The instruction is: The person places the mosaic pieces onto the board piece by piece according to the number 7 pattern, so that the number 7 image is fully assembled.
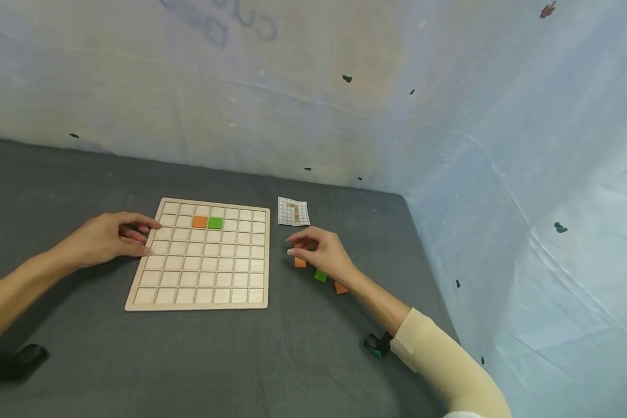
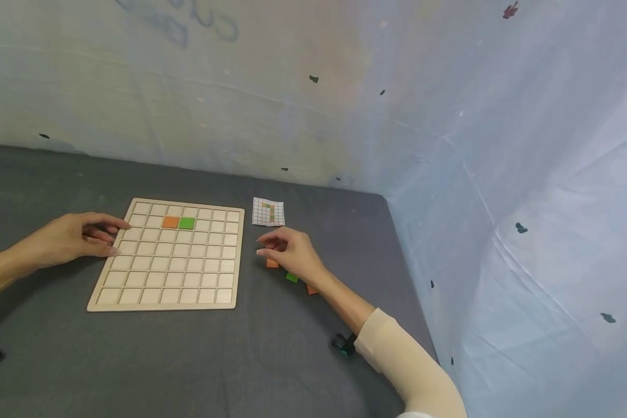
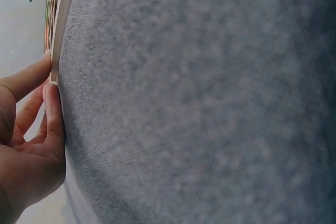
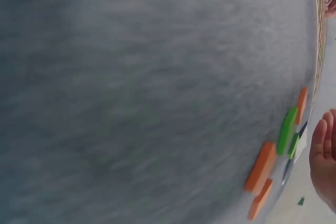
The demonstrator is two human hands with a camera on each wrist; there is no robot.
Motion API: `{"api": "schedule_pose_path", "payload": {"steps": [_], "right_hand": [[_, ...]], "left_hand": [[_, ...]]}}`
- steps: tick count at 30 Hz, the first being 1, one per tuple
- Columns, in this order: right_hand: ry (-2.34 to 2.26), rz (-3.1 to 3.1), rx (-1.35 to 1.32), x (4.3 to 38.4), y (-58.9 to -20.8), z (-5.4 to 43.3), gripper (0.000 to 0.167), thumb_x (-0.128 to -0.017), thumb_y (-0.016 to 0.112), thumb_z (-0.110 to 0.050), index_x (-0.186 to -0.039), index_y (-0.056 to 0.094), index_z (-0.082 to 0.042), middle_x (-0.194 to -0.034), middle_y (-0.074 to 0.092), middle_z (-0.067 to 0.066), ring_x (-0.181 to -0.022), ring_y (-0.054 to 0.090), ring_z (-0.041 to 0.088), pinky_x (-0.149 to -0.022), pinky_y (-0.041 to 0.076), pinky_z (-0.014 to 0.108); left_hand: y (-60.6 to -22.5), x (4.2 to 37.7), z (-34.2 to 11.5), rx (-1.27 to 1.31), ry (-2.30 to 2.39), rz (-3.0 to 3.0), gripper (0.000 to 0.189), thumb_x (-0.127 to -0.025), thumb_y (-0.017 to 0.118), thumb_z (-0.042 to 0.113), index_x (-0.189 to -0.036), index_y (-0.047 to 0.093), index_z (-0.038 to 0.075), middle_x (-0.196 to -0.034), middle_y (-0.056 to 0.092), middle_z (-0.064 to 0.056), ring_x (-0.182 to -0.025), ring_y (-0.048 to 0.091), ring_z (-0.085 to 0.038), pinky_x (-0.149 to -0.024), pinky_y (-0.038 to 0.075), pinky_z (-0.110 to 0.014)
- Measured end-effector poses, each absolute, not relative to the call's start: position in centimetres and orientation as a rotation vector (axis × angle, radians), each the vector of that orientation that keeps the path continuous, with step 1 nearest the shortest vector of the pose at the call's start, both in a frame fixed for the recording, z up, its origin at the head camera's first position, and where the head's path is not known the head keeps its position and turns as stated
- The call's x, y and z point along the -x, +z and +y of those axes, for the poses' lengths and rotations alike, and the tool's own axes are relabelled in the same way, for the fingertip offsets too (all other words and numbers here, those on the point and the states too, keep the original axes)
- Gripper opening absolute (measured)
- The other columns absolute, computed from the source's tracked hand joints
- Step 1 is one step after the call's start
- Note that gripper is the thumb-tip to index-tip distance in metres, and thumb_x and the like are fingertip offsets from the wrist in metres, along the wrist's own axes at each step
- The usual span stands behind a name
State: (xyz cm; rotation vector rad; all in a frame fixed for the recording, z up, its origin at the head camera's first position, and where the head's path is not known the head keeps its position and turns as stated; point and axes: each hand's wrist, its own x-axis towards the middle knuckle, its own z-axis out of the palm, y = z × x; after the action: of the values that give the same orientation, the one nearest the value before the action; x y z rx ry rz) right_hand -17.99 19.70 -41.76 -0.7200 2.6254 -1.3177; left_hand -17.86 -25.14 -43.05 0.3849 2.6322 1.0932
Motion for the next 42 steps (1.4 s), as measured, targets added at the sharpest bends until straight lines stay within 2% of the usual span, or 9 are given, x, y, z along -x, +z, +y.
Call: {"api": "schedule_pose_path", "payload": {"steps": [10, 19, 29, 42], "right_hand": [[-1.299, 2.607, 0.598, 17.0, -42.8, 22.3, 0.026, -0.089, 0.077, -0.020, -0.114, 0.073, -0.012, -0.107, 0.068, 0.000, -0.092, 0.066, 0.015, -0.079, 0.055, 0.032], [-1.150, 2.678, 0.592, 16.6, -43.5, 22.4, 0.037, -0.084, 0.082, -0.017, -0.120, 0.070, -0.014, -0.112, 0.067, -0.003, -0.098, 0.062, 0.012, -0.085, 0.051, 0.029], [-1.030, 2.758, 0.625, 17.0, -43.7, 21.8, 0.028, -0.085, 0.081, -0.021, -0.112, 0.074, -0.016, -0.102, 0.066, -0.006, -0.088, 0.061, 0.007, -0.076, 0.052, 0.024], [-1.040, 2.791, 0.713, 17.4, -43.8, 21.9, 0.022, -0.088, 0.079, -0.020, -0.110, 0.076, -0.017, -0.099, 0.067, -0.006, -0.084, 0.062, 0.006, -0.071, 0.053, 0.023]], "left_hand": [[-43.0, 18.0, -25.2, -0.385, 1.096, 2.604, 0.062, -0.084, 0.081, 0.036, -0.135, 0.059, 0.008, -0.119, 0.059, -0.013, -0.092, 0.057, -0.003, -0.074, 0.049, -0.023], [-42.9, 17.8, -25.0, -0.398, 1.091, 2.612, 0.062, -0.084, 0.080, 0.040, -0.136, 0.060, 0.011, -0.120, 0.060, -0.012, -0.093, 0.056, -0.003, -0.075, 0.048, -0.022], [-43.0, 17.9, -25.1, -0.399, 1.094, 2.626, 0.061, -0.084, 0.081, 0.037, -0.134, 0.061, 0.009, -0.119, 0.061, -0.013, -0.091, 0.057, -0.002, -0.073, 0.048, -0.022], [-42.9, 17.9, -25.2, -0.395, 1.093, 2.628, 0.060, -0.085, 0.081, 0.034, -0.135, 0.061, 0.008, -0.118, 0.061, -0.014, -0.090, 0.058, -0.001, -0.073, 0.049, -0.023]]}}
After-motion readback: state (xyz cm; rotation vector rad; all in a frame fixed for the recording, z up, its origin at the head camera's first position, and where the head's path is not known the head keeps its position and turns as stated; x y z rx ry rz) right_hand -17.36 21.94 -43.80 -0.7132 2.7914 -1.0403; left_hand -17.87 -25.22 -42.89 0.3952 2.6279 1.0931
